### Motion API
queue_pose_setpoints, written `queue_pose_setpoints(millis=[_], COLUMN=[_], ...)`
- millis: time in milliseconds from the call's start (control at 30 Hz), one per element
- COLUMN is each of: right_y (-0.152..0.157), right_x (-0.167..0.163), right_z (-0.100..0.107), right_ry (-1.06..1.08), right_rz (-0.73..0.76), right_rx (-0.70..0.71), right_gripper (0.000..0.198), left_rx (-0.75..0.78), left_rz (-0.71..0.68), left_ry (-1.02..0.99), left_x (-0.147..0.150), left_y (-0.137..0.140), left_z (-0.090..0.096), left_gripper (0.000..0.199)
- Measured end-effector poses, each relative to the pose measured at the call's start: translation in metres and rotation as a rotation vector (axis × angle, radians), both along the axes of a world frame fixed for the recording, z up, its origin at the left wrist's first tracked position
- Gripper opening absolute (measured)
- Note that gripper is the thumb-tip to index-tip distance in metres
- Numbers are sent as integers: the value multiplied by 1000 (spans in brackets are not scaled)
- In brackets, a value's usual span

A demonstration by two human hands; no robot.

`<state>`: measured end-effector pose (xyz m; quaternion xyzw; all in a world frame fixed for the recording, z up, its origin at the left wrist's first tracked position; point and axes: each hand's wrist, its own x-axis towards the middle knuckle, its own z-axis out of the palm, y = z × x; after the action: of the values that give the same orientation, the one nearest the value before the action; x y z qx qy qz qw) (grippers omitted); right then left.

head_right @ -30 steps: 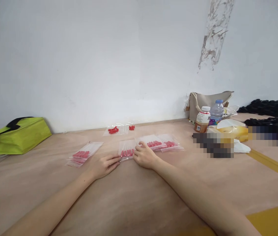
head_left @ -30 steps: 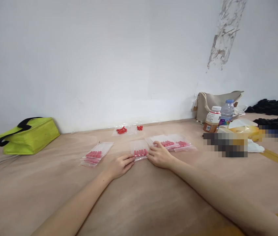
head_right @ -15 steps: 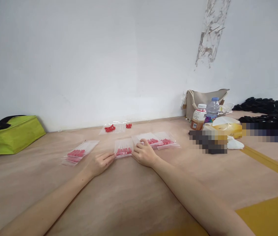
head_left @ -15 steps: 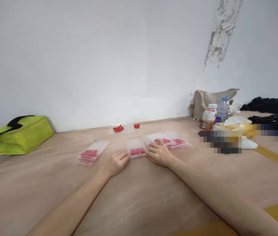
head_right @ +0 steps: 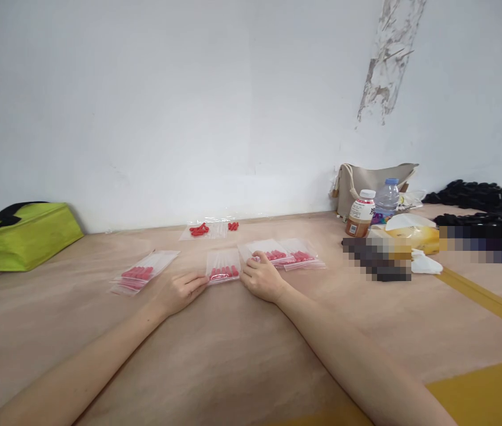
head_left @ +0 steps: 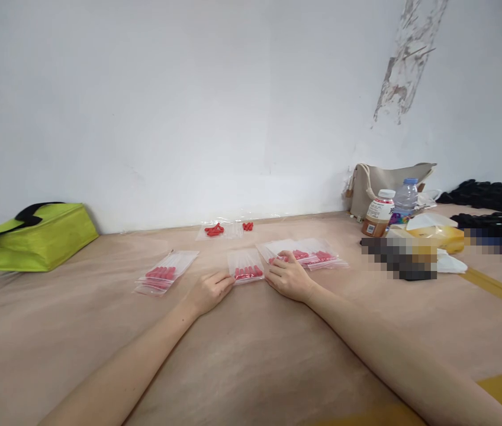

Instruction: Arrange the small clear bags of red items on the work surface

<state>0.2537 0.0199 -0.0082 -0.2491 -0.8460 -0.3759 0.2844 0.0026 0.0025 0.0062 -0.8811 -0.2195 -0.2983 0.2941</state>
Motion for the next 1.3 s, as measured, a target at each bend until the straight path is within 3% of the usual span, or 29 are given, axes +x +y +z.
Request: queue_pose_setpoints(millis=[400,567,767,933,1300], right_y=[-3,-4,-4,-5,-8], right_x=[-4,-7,-16,-21,-22], right_z=[3,5,5,3,4], right_ry=[-5,32,75,110,122], right_rz=[-19,-21,-4,-5,25], right_rx=[-39,-106,-141,-129,-84], right_gripper=[22,22,22,20,21], left_rx=[-16,-94,-157,-97,91], left_rz=[20,29,-78,-113,-89], left_ry=[9,-38,-89,-83,-14], left_x=[2,5,30,45,43], left_y=[-2,-3,12,20,14], left_z=[5,6,-4,-9,-4], left_gripper=[20,14,13,12,11])
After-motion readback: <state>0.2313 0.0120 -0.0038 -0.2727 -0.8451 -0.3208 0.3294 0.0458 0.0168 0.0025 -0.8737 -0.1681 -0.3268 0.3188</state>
